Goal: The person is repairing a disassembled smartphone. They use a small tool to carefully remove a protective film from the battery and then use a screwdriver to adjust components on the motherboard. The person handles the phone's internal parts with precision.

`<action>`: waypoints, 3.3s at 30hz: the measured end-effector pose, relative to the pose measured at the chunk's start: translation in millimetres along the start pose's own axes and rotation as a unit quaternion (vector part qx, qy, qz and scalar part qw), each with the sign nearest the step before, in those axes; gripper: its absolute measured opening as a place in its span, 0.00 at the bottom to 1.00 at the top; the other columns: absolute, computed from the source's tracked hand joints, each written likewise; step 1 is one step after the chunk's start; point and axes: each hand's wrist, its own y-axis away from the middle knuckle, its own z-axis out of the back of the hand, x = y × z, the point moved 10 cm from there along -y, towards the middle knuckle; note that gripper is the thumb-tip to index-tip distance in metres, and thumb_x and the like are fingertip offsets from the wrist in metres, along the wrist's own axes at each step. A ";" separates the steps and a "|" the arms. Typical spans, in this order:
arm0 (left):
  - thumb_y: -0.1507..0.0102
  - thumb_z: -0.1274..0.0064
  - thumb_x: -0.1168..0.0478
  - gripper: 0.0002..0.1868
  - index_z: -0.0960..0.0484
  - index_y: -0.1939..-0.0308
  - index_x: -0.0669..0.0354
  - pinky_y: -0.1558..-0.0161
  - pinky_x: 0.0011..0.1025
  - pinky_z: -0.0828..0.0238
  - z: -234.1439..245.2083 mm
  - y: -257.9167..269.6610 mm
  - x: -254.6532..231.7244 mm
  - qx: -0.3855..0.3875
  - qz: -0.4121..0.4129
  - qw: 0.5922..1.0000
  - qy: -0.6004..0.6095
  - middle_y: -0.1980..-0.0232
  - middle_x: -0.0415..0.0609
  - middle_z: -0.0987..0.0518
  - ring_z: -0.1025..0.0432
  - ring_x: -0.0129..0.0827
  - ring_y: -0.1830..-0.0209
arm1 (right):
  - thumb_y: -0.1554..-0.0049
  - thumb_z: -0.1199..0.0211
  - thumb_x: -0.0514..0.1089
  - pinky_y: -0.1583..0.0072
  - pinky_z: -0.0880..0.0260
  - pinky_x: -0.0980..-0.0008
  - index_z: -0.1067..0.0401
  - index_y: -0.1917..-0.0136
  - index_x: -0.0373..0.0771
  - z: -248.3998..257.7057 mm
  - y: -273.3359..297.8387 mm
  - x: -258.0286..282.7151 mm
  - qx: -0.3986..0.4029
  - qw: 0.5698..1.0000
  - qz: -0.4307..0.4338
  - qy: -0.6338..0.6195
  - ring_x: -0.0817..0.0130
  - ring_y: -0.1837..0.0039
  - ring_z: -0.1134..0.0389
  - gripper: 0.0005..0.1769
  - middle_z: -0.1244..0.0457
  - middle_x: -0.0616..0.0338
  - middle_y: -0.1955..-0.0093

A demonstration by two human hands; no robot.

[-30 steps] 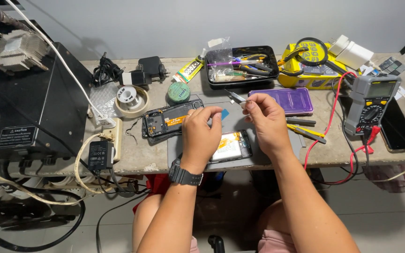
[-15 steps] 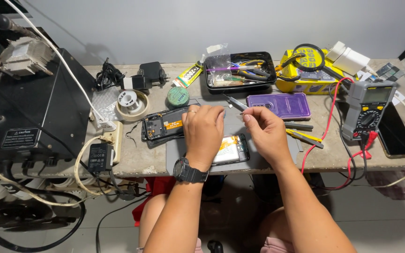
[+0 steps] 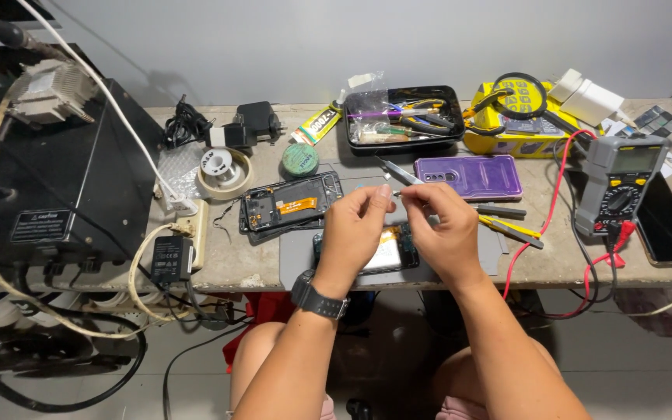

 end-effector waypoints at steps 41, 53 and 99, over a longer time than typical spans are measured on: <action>0.31 0.32 0.68 0.13 0.12 0.43 0.70 0.58 0.22 0.08 13.0 22.6 34.1 -0.041 0.115 0.965 0.233 0.54 0.58 0.10 0.11 0.33 0.58 | 0.37 0.21 0.29 0.55 0.20 0.68 0.14 0.39 0.38 -17.2 13.4 21.4 0.003 0.999 -0.011 -0.053 0.62 0.56 0.21 0.15 0.21 0.54 0.53; 0.31 0.31 0.66 0.13 0.13 0.43 0.65 0.71 0.15 0.17 16.0 8.7 29.9 -0.043 0.102 0.968 0.224 0.65 0.54 0.11 0.17 0.22 0.73 | 0.35 0.25 0.30 0.50 0.19 0.67 0.20 0.33 0.36 -41.2 12.2 -29.4 0.034 0.971 -0.171 -0.164 0.70 0.51 0.23 0.17 0.22 0.52 0.51; 0.29 0.34 0.70 0.11 0.09 0.43 0.67 0.60 0.23 0.10 31.5 -9.4 29.2 -0.030 0.022 0.992 0.122 0.57 0.58 0.09 0.11 0.32 0.60 | 0.34 0.28 0.32 0.43 0.19 0.58 0.16 0.38 0.47 -50.3 6.5 -42.9 0.174 0.970 0.068 0.157 0.55 0.48 0.21 0.14 0.25 0.61 0.55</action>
